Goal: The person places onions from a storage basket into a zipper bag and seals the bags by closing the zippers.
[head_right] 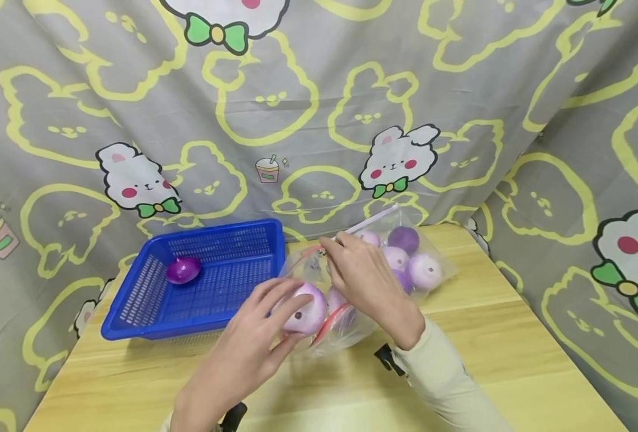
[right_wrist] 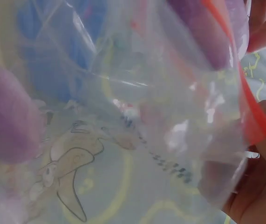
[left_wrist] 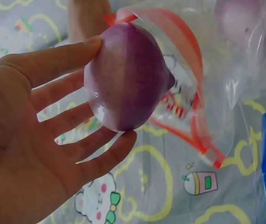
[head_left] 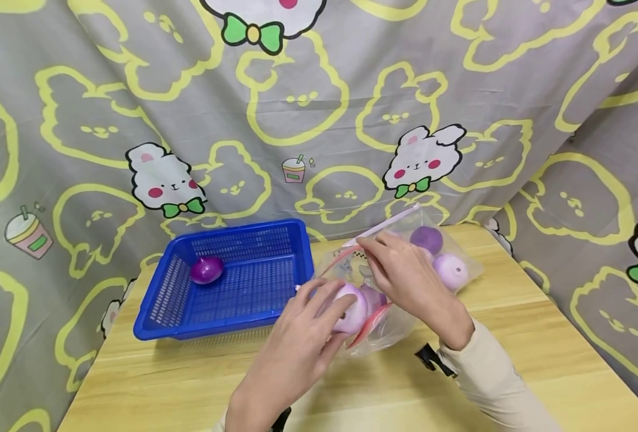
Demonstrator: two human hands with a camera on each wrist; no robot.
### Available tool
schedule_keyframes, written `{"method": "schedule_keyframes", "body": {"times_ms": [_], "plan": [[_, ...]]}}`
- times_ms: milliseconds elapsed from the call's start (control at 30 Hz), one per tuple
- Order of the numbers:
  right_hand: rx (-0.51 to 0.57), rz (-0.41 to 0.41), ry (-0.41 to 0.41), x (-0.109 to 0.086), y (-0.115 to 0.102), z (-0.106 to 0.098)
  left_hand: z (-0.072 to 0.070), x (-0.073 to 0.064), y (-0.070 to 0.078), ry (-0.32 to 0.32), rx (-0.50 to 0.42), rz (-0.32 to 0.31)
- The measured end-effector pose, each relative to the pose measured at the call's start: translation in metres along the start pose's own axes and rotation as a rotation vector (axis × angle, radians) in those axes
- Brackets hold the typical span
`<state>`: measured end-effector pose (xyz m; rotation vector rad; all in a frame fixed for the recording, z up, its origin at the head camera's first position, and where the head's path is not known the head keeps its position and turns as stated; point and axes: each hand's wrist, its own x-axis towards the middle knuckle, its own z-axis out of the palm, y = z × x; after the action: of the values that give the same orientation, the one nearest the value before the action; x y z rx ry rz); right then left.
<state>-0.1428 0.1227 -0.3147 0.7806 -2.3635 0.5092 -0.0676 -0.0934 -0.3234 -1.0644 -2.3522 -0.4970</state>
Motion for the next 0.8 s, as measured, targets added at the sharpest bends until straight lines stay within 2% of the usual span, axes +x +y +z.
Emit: {"method": "schedule_keyframes", "body": {"times_ms": [233, 367, 633, 800], "plan": [[0.033, -0.054, 0.009, -0.002, 0.000, 0.001, 0.013, 0.001, 0.003, -0.013, 0.073, 0.007], [0.034, -0.061, 0.024, -0.005, 0.003, 0.001, 0.018, 0.000, 0.004, -0.063, 0.094, 0.009], [0.063, -0.087, 0.025, -0.008, 0.007, 0.005, 0.025, -0.003, 0.004, -0.168, 0.124, -0.029], [0.075, -0.086, 0.041, -0.011, 0.010, 0.006, 0.029, -0.006, 0.002, -0.206, 0.120, -0.052]]}}
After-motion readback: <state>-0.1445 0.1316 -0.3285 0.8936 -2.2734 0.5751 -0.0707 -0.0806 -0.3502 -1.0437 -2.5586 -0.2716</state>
